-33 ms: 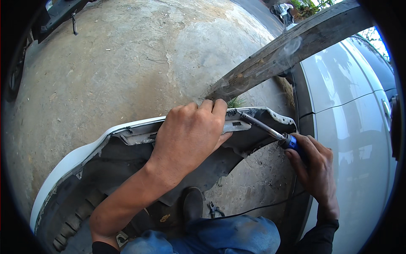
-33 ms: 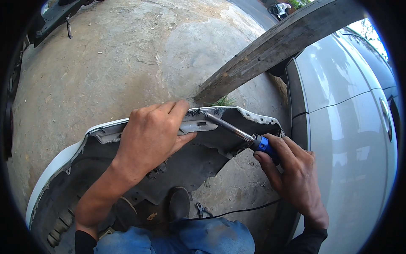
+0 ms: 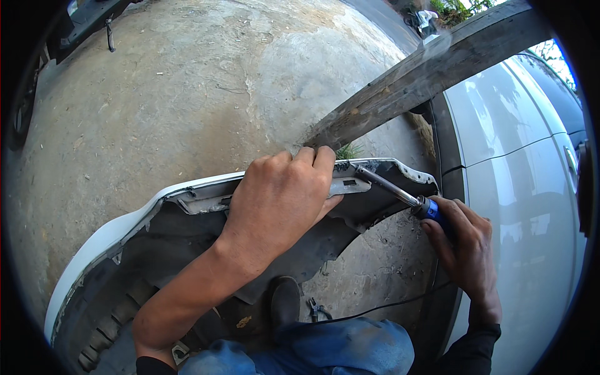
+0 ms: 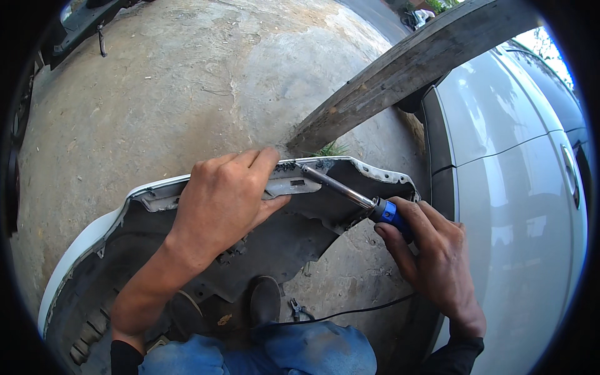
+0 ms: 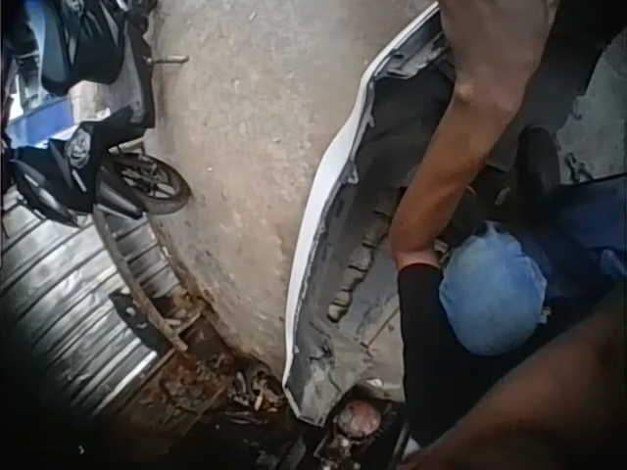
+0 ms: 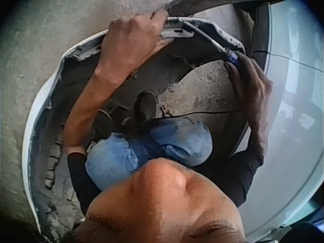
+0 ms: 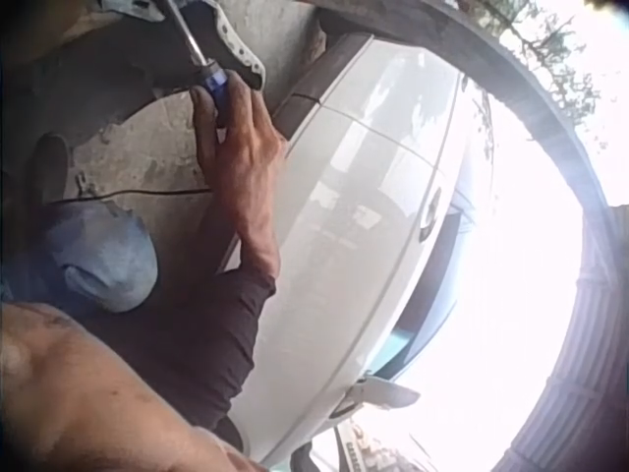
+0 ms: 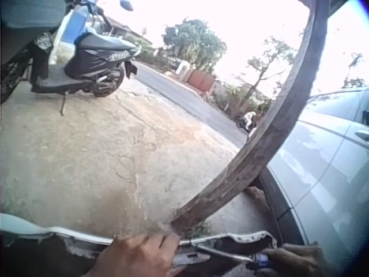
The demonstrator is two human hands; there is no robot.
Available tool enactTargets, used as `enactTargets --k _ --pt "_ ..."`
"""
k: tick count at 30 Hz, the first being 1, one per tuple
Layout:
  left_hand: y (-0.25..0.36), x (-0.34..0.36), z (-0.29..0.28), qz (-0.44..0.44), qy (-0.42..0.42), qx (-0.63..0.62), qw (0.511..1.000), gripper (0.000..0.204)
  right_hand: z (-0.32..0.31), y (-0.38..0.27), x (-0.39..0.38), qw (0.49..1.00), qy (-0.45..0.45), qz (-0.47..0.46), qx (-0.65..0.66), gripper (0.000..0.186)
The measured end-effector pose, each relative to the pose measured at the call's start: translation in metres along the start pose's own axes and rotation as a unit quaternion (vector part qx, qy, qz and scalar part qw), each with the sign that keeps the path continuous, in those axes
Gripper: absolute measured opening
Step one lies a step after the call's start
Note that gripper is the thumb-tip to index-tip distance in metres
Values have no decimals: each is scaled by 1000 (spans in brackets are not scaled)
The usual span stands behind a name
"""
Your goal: Using tools such as a soldering iron, screwdriver, and pliers to repair or modify a plastic car bumper component.
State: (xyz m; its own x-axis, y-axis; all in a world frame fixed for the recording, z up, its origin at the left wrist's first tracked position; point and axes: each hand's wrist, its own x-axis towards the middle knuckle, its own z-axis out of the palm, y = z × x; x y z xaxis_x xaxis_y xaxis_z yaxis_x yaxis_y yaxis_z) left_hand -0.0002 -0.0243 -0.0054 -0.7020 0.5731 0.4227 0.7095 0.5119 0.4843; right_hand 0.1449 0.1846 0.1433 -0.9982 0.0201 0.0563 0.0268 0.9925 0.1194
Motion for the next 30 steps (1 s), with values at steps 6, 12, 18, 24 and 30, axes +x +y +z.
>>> enactTargets --k 6,12,18,24,30 --pt "0 0 -1 2 2 3 1000 46 0 -2 3 1000 7 -7 -12 33" --pt "0 0 -1 1 -2 2 1000 46 0 -1 3 999 4 -1 -37 34" --pt "0 0 -1 0 -1 1 1000 45 0 -5 3 999 0 -3 -43 35" --pt "1 1 -1 4 4 0 1000 45 -1 -5 1 998 4 -17 -61 36" --pt "0 0 0 4 8 -1 1000 45 -4 -4 1 999 6 3 -47 37"
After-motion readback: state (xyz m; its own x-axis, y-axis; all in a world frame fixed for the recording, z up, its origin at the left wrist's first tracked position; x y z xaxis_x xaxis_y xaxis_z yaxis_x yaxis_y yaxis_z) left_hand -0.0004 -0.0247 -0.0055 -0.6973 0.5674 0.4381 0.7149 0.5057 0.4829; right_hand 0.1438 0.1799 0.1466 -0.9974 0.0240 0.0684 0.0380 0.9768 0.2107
